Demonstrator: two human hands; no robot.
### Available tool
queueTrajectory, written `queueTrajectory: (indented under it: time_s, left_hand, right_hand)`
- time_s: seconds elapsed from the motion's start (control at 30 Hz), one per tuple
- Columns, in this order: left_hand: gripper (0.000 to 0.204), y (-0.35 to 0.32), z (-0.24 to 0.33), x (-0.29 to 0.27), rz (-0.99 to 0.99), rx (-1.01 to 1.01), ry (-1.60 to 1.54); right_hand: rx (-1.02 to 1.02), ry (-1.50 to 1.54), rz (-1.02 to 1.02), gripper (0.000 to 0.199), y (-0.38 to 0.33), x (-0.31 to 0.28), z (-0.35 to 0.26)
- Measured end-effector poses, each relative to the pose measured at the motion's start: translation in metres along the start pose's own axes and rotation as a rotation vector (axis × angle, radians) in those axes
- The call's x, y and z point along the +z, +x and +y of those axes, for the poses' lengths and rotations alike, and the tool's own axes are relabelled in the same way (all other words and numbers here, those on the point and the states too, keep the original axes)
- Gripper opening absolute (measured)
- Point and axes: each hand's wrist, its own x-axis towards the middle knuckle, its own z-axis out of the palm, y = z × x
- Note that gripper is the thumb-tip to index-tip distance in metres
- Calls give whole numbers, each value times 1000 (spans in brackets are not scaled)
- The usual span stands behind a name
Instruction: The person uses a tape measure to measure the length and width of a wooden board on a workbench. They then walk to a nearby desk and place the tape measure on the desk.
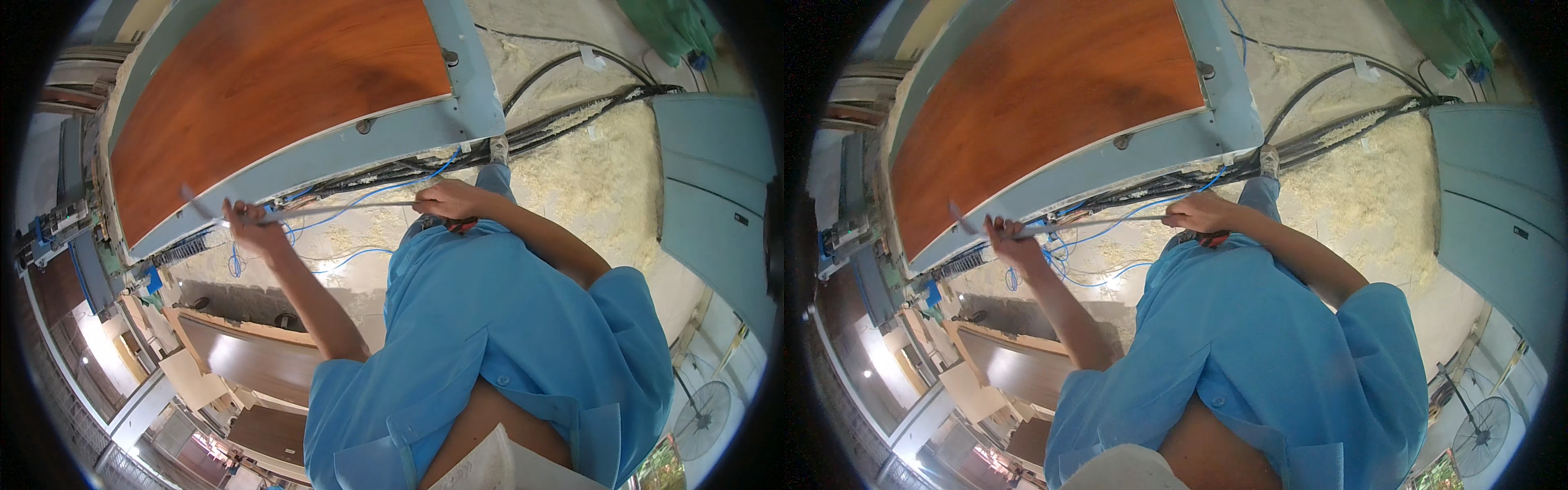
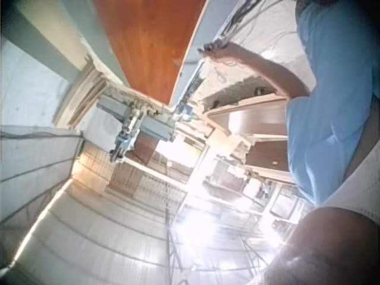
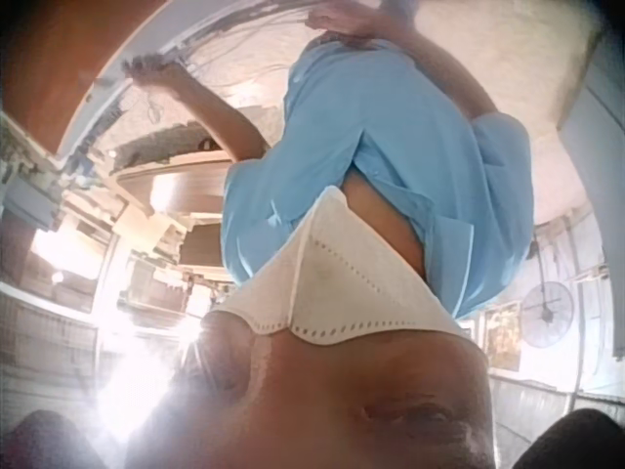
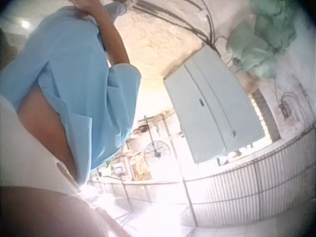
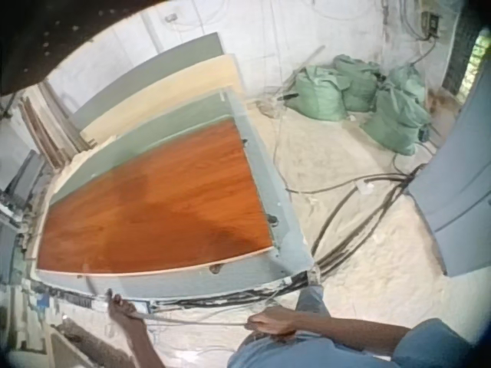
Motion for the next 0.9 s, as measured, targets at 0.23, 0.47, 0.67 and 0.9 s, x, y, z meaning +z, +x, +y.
queueTrajectory:
  time_s: [0.23, 0.47, 0.67, 0.9]
  left_hand:
    - [68, -55, -61, 103, -471, -98, 82]
    - [36, -121, -118, 123, -871, -376, 433]
    - [43, -137, -148, 66, -1197, -826, 684]
    - [42, -149, -181, 15, -1007, -975, 589]
  right_hand:
    - [-63, 567, 205, 37, 23, 33, 6]
    - [-100, 1099, 362, 44, 44, 61, 14]
    - [-51, 1368, 459, 31, 28, 68, 28]
    - [132, 1618, 313, 43, 9, 96, 38]
